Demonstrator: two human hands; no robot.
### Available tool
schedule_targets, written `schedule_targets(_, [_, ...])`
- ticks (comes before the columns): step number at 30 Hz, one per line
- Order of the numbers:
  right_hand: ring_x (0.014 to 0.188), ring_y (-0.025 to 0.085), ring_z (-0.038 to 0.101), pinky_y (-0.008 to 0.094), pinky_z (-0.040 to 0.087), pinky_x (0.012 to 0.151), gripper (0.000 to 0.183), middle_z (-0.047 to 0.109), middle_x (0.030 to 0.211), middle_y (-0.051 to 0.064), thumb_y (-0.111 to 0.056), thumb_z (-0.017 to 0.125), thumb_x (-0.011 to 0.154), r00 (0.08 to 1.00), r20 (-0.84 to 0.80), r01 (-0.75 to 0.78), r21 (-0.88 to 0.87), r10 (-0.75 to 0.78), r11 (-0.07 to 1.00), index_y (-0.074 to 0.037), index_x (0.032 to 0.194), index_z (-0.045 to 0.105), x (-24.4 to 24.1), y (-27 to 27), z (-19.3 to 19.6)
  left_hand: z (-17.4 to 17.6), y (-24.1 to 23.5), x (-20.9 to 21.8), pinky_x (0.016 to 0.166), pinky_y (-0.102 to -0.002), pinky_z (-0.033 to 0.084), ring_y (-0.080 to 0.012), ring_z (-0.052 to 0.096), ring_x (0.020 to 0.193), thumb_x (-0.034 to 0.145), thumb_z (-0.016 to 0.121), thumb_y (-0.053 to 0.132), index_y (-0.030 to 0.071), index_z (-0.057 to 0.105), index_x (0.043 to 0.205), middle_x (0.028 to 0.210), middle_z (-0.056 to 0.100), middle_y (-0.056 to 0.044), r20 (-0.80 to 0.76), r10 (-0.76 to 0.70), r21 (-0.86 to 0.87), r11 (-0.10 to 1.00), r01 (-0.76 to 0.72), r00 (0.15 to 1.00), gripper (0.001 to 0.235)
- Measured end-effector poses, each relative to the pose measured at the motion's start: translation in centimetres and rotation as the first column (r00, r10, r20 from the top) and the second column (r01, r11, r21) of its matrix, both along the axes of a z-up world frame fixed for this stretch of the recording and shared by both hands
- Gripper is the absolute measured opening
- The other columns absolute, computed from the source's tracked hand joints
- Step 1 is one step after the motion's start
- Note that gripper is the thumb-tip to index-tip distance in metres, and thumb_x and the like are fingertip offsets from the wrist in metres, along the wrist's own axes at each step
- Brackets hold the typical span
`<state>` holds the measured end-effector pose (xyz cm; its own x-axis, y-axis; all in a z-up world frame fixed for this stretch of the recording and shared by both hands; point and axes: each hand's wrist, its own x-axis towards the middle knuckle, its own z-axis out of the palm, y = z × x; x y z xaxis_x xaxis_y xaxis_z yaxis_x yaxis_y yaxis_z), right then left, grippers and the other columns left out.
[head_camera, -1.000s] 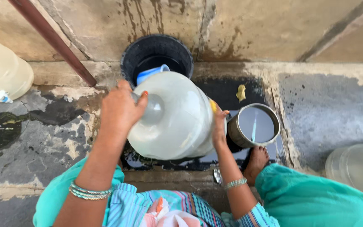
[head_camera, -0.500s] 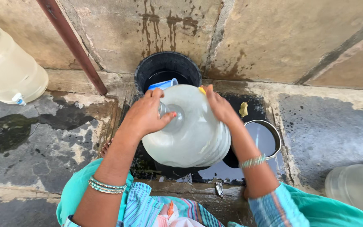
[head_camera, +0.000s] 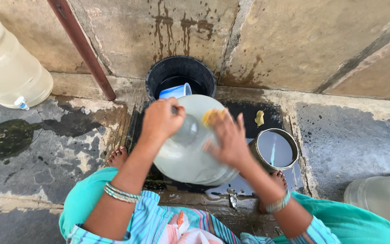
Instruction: The person scrubs the inside of a large plastic water dispenser with a toothbrush, then scrubs the outside with a yellow sponge. The person holds the dispenser steady with one hand while scrubbing with the other.
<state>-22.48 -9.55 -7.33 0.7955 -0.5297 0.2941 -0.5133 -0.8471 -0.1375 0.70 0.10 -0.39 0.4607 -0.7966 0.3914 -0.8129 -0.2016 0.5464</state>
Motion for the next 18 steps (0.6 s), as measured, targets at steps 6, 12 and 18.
schedule_targets(6, [0.155, 0.029, 0.037, 0.052, 0.005, 0.136, 0.079, 0.045, 0.162, 0.011, -0.064, 0.017, 0.103, 0.894, 0.317, -0.01, 0.72, -0.316, 0.694, -0.015, 0.161, 0.037, 3.2, -2.4, -1.4, -1.9, 0.4, 4.1, 0.079, -0.051, 0.055, -0.0409, 0.07, 0.085, 0.088, 0.063, 0.029, 0.011, 0.074, 0.093, 0.089, 0.073, -0.02, 0.016, 0.179, 0.028, 0.983, -0.179, 0.984, 0.022])
schedule_targets(12, [0.156, 0.041, 0.015, 0.065, -0.007, 0.121, 0.091, 0.029, 0.167, 0.015, -0.077, 0.045, 0.088, 0.964, 0.206, -0.188, 0.084, 0.168, 0.979, -0.02, 0.16, 0.038, 3.9, 10.9, -3.6, -1.2, 1.5, 8.6, 0.083, -0.047, 0.056, -0.0388, 0.071, 0.084, 0.092, 0.06, 0.034, 0.011, 0.071, 0.101, 0.09, 0.073, -0.02, -0.108, 0.218, 0.219, 0.957, -0.191, 0.97, 0.027])
schedule_targets(18, [0.156, 0.031, 0.031, 0.058, -0.001, 0.131, 0.078, 0.04, 0.166, 0.013, -0.061, 0.015, 0.108, 0.919, 0.265, 0.097, 0.566, -0.292, 0.819, -0.007, 0.157, 0.039, 6.9, -2.7, -7.4, -1.0, 2.6, 9.4, 0.079, -0.047, 0.054, -0.0381, 0.07, 0.086, 0.09, 0.063, 0.033, 0.012, 0.07, 0.099, 0.092, 0.073, -0.018, -0.096, 0.175, 0.309, 0.941, -0.137, 0.98, 0.024])
